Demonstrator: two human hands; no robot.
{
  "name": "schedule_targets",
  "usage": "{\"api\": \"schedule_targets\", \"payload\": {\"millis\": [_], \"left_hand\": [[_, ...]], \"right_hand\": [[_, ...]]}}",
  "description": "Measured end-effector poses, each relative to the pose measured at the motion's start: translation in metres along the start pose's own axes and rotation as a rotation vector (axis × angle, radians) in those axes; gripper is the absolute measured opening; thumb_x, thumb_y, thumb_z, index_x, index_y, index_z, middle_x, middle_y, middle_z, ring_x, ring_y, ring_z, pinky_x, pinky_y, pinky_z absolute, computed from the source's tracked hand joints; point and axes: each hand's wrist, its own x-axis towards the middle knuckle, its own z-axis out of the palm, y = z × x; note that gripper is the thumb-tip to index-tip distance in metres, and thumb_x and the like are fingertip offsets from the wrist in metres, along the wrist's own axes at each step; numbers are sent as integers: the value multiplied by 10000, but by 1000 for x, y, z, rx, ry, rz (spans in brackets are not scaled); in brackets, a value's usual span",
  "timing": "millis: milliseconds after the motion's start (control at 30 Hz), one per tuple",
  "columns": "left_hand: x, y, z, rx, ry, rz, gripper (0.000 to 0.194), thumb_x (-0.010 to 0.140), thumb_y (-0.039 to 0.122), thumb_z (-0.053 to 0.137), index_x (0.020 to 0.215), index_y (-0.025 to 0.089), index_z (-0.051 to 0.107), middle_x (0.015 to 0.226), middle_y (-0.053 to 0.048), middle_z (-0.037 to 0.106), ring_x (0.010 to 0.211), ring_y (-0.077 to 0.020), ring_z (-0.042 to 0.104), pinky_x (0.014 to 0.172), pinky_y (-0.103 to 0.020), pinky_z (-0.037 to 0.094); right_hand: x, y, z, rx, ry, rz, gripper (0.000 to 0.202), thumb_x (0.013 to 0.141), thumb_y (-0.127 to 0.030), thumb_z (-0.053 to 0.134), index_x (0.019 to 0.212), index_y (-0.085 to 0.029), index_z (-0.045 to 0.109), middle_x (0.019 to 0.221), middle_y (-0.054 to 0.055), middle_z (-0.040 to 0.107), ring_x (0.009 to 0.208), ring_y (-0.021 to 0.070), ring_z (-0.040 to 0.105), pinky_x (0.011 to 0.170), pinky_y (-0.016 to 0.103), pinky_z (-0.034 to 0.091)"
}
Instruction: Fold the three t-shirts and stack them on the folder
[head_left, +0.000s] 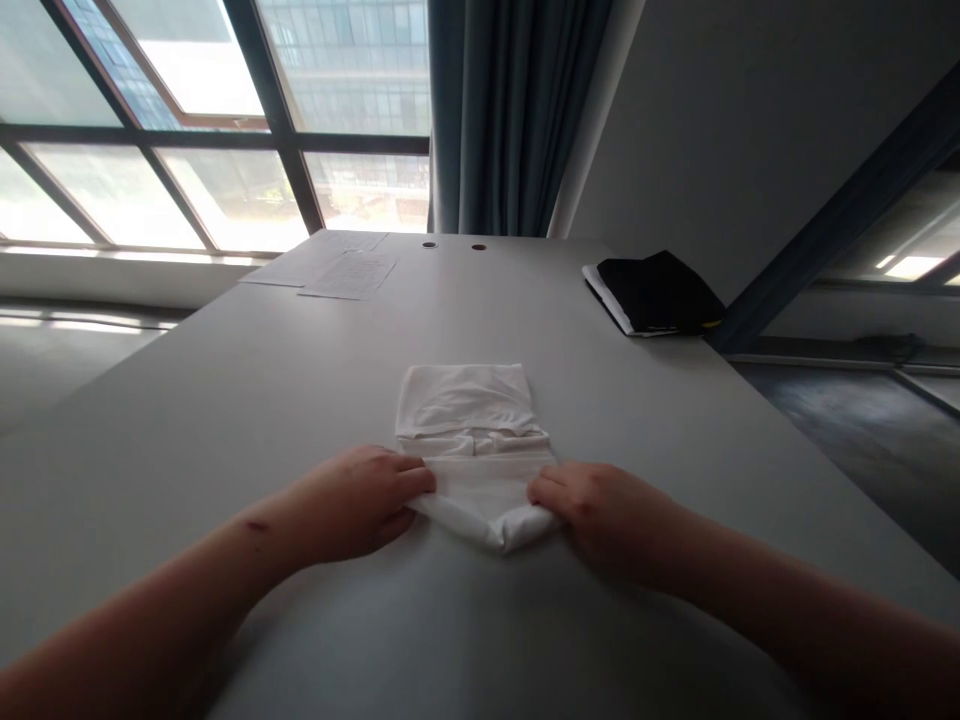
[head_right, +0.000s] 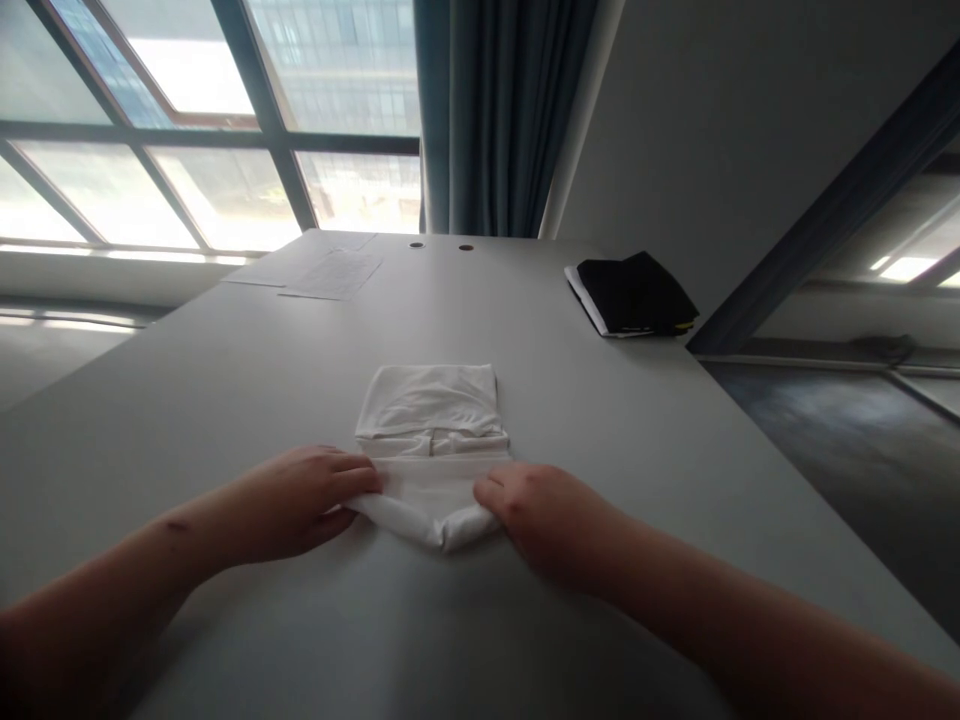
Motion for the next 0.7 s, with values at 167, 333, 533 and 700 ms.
{"api": "schedule_targets", "payload": {"millis": [167,333,533,700], "left_hand": [[-13,-3,-18,-336,-93,189,188,898,149,553,892,240,718,747,-18,721,656,-159,664,631,-241,477],[-16,-7,-26,-613,-83,286,181,966,276,560,838,212,668,654,-34,652,598,-153,600,602,-249,472],[-4,-33,-10,-596,248,-114,351,996,489,518,884,188,660,704,10,615,638,-130,544,595,-233,427],[27,-73,30,-423,457,-376,371,959,536,485,910,206,645,774,4,620,661,-144,526,639,-262,434]], "right_hand": [[-17,2,-31,261,-206,-170,174,852,-54,580,877,-180,697,835,27,677,814,163,650,755,222,421],[-18,17,-46,707,-297,-245,153,922,-193,601,952,-152,746,784,16,668,713,122,616,698,193,433],[24,47,-26,997,12,48,417,888,-506,726,1040,-118,712,859,51,662,733,155,600,663,225,461],[63,72,0,938,275,298,488,830,-509,704,1152,-143,678,764,0,607,651,148,566,637,244,448]]}}
